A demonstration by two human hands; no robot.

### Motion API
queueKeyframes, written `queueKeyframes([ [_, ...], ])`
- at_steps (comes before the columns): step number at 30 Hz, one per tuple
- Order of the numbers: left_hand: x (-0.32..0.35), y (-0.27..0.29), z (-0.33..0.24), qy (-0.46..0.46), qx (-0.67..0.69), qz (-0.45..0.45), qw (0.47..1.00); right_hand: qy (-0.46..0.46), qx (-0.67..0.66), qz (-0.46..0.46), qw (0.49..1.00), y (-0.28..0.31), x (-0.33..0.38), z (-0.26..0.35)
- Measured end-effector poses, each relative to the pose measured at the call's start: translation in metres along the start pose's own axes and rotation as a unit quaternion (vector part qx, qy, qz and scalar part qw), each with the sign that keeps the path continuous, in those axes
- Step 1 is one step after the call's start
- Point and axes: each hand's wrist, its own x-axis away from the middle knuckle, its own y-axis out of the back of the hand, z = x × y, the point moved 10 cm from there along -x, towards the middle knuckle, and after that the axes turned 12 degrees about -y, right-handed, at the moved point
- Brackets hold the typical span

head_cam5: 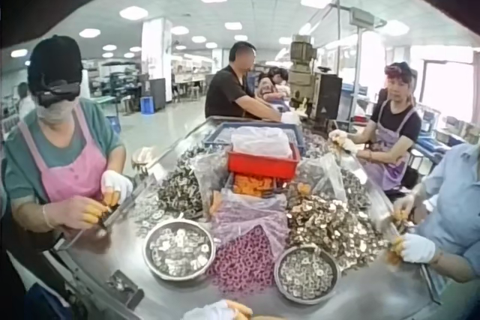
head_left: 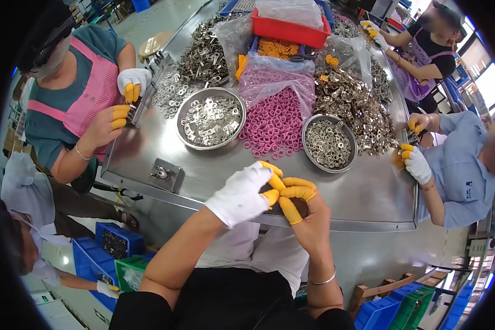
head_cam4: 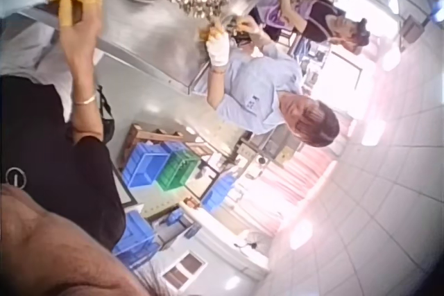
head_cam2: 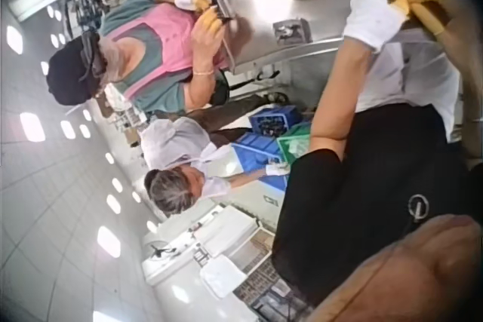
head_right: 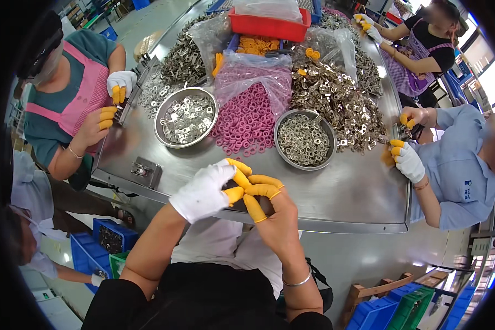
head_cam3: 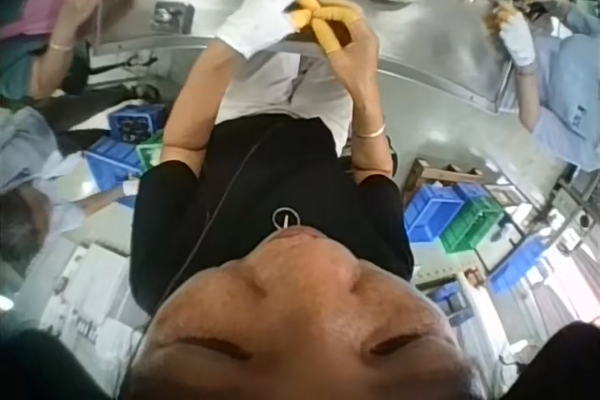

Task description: The person puts on finger protectors and assembles metal brackets by picking up metal rings, washers, and plates and mounting them onto fixtures on a workbench by hand.

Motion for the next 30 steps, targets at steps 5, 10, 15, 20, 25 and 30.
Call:
queueKeyframes([
  [5, 0.020, 0.040, -0.001, -0.061, 0.059, -0.093, 0.992, 0.041, 0.142, -0.016, 0.989, -0.003, 0.001, 0.016],
  [10, 0.088, 0.131, 0.005, -0.055, -0.340, -0.339, 0.875, 0.096, 0.226, -0.026, 0.969, -0.006, 0.006, 0.026],
  [15, 0.156, 0.183, 0.087, 0.080, -0.371, -0.440, 0.813, 0.112, 0.226, -0.001, 0.968, -0.008, 0.004, 0.029],
  [20, 0.137, 0.151, 0.122, 0.077, -0.040, -0.363, 0.928, 0.125, 0.214, 0.010, 0.969, -0.019, -0.002, 0.032],
  [25, 0.048, 0.126, 0.023, 0.013, -0.266, -0.275, 0.924, 0.183, 0.302, -0.076, 0.932, -0.025, 0.010, 0.040],
  [30, -0.011, 0.129, 0.039, 0.038, -0.397, -0.186, 0.898, 0.159, 0.330, -0.186, 0.912, 0.045, 0.012, 0.029],
])
